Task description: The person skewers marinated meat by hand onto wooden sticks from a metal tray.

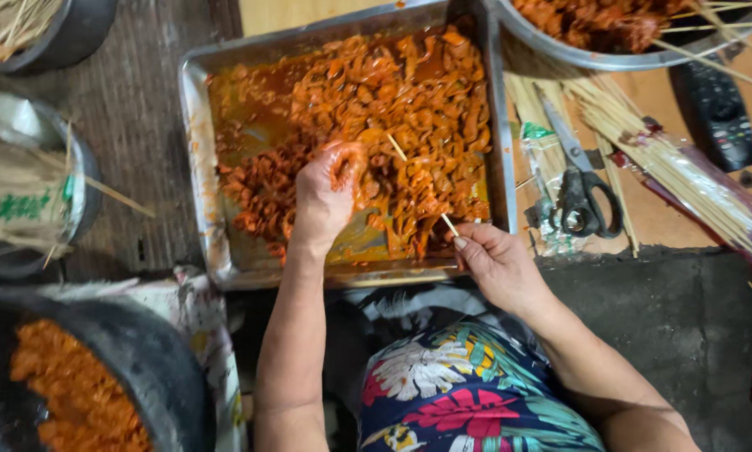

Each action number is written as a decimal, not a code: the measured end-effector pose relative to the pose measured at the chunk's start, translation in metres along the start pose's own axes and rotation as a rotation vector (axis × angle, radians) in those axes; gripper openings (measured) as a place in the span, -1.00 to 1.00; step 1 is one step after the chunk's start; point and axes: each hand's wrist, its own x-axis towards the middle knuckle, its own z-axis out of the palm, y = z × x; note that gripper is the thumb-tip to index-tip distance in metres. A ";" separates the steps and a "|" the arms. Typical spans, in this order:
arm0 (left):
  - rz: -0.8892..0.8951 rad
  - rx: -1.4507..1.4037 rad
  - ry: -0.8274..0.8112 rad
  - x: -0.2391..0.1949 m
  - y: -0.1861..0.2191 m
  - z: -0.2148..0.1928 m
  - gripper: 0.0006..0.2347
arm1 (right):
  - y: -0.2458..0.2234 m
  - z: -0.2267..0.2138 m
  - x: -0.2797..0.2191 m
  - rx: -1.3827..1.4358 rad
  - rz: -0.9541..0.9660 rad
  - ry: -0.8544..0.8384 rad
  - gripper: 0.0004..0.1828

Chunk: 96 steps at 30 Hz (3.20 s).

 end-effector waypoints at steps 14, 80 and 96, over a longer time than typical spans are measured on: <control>-0.336 -0.594 0.096 -0.029 0.006 0.001 -0.76 | -0.003 0.029 -0.005 -0.166 -0.033 -0.121 -0.75; -0.428 -1.204 0.396 -0.031 0.013 -0.049 -0.81 | -0.010 0.052 -0.013 -0.091 -0.073 -0.282 -0.77; -0.415 -1.340 0.574 -0.047 0.008 -0.038 -0.81 | 0.006 0.071 -0.010 0.068 -0.027 -0.357 -0.77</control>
